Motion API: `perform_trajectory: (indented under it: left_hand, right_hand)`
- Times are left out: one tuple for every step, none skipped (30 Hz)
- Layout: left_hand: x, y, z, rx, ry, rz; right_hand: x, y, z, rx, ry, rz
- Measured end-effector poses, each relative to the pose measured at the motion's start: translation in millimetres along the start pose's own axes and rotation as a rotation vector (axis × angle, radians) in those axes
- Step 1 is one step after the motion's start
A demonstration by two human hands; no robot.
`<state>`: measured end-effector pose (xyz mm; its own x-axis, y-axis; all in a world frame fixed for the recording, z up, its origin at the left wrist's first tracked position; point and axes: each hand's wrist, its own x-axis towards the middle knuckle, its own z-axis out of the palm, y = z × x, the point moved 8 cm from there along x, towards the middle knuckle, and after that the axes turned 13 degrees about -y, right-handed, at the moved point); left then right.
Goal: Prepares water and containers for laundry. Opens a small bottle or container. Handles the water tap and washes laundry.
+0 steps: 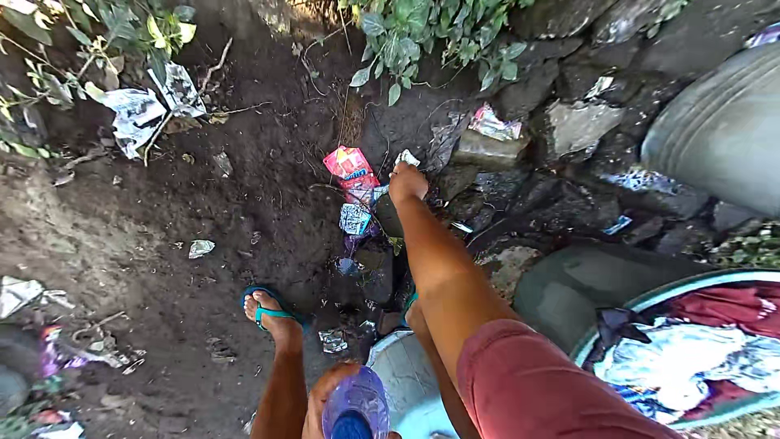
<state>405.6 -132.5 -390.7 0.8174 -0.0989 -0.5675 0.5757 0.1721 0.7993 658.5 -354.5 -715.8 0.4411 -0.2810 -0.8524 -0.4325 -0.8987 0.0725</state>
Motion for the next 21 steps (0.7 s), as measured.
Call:
perform_trajectory:
  left_hand:
    - [0.8,0.6,-0.5,0.003,-0.001,0.004]
    - [0.9,1.1,-1.0,0.007,0.001,0.002]
    - [0.6,1.5,-1.2,0.017,0.006,-0.005]
    - [0.5,1.4,-0.9,0.031,0.014,-0.013]
    - [0.8,1.7,-0.8,0.046,0.023,-0.02]
    - [1.6,2.4,-0.6,0.056,0.031,-0.031]
    - [3.0,3.2,0.2,0.064,0.034,-0.04]
    - [4.5,4.2,1.4,0.068,0.037,-0.044]
    - [6.0,5.2,2.7,0.068,0.038,-0.04]
    - [7.0,6.1,4.0,0.068,0.04,-0.033]
    - [7.6,6.6,5.7,0.067,0.039,-0.025]
    - [8.3,7.3,7.5,0.069,0.033,-0.019]
    - [8.3,7.9,9.1,0.076,0.028,-0.016]
    - [7.8,7.9,10.6,0.08,0.024,-0.016]
    - [7.5,7.2,11.9,0.079,0.021,-0.016]
    - [7.3,6.3,12.8,0.072,0.022,-0.017]
    - [7.3,5.4,13.7,0.062,0.021,-0.018]
    - [7.2,4.6,14.7,0.051,0.019,-0.018]
    - [7.0,3.9,15.7,0.044,0.015,-0.015]
    - [6.6,3.2,16.9,0.039,0.009,-0.013]
    - [6.1,2.5,18.1,0.035,0.005,-0.012]
  right_hand:
    - [-1.4,0.8,0.8,0.002,0.002,0.004]
    - [-3.5,2.2,1.5,0.011,0.001,0.004]
    - [-6.7,5.2,1.6,0.028,0.0,0.001]
    - [-11.2,10.4,0.6,0.048,0.0,0.005]
    - [-16.8,17.1,-1.5,0.084,-0.002,0.008]
    - [-23.4,24.4,-4.0,0.133,-0.009,0.005]
    - [-29.8,33.4,-6.8,0.192,-0.016,-0.007]
    - [-34.9,43.7,-8.7,0.268,-0.02,-0.035]
    - [-37.1,54.7,-8.6,0.359,-0.017,-0.072]
    - [-36.6,65.5,-5.2,0.474,-0.027,-0.108]
    - [-35.8,77.0,1.3,0.627,-0.05,-0.128]
    - [-36.2,86.8,8.6,0.792,-0.092,-0.13]
    - [-38.5,93.7,14.3,0.909,-0.141,-0.106]
    - [-40.8,99.8,19.0,0.946,-0.178,-0.053]
    - [-39.6,106.1,23.0,0.917,-0.188,0.004]
    - [-34.5,111.3,25.1,0.845,-0.161,0.035]
    - [-28.3,112.9,24.2,0.765,-0.114,0.041]
    - [-25.0,109.1,19.9,0.703,-0.074,0.031]
    - [-23.9,102.1,13.7,0.646,-0.034,0.027]
    - [-22.5,93.5,7.7,0.581,-0.002,0.021]
    - [-21.8,84.2,3.6,0.506,0.006,0.018]
